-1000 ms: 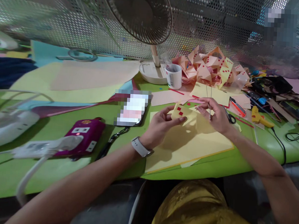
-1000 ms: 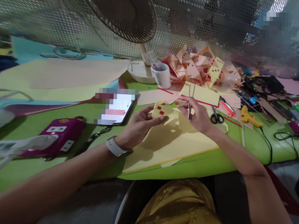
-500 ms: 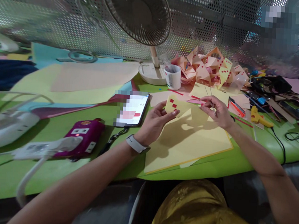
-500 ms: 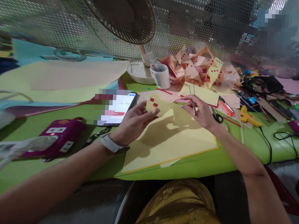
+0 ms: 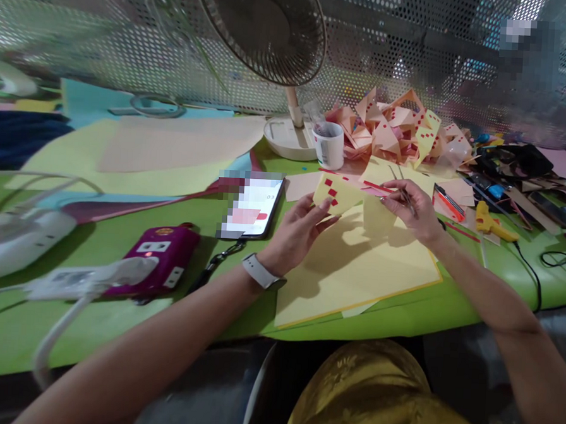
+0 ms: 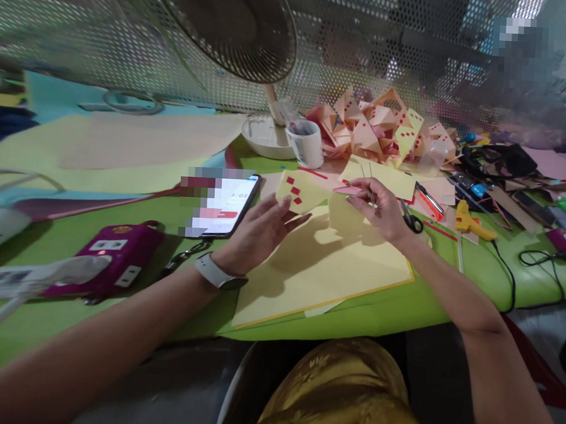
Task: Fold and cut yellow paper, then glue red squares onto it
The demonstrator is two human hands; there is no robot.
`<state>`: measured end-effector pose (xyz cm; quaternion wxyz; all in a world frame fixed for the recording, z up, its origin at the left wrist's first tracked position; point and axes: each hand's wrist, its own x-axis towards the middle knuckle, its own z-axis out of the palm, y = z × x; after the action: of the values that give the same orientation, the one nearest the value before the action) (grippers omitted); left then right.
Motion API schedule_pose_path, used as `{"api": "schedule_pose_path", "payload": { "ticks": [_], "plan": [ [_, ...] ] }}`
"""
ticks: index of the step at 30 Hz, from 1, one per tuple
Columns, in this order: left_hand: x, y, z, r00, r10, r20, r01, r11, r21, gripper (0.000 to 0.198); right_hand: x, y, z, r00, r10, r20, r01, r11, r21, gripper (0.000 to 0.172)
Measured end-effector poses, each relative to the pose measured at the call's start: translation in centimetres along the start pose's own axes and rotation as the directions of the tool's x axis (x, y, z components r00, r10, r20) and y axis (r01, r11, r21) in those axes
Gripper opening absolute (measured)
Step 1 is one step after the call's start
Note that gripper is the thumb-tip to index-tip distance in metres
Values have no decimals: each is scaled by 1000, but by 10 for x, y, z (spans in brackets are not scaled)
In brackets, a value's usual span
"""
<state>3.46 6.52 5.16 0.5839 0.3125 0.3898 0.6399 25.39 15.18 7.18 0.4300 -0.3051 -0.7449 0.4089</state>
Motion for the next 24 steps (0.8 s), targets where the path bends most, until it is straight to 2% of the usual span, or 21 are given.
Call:
{"api": "schedule_pose_path", "payload": {
  "ticks": [2, 6, 9, 13, 15, 17, 21, 24],
  "plan": [
    [-2, -1, 0, 998, -54, 35, 55, 998, -11, 34, 0, -1, 1, 999, 26, -37, -24, 999, 45, 35],
    [-8, -6, 5, 973, -210, 100, 197, 973, 123, 38, -3, -1, 8, 998, 59, -31, -56, 995, 76, 37],
    [-12, -11, 10, 965, -257, 51, 244, 953, 177, 35, -9, -1, 17, 999, 35, 38, -37, 998, 52, 37],
    [-13, -14, 13, 977, -206, -50, 212, 959, 189, 32, -11, -6, 19, 993, -57, 106, 60, 998, -27, 35],
    [-11, -15, 11, 984, -170, -56, 177, 971, 162, 36, -7, -14, 12, 993, -99, 67, 102, 994, -43, 34],
    [-10, -15, 9, 988, -142, -57, 149, 978, 142, 41, 1, -25, -1, 989, -146, -25, 145, 989, -39, 35],
    [-9, -14, 6, 994, -103, -41, 108, 980, 169, 41, 20, -40, -31, 951, -226, -212, 217, 974, -66, 34],
    [-9, -13, 6, 994, -95, -45, 102, 976, 192, 44, 30, -35, -51, 948, -237, -215, 212, 968, -133, 46]
  ]
}}
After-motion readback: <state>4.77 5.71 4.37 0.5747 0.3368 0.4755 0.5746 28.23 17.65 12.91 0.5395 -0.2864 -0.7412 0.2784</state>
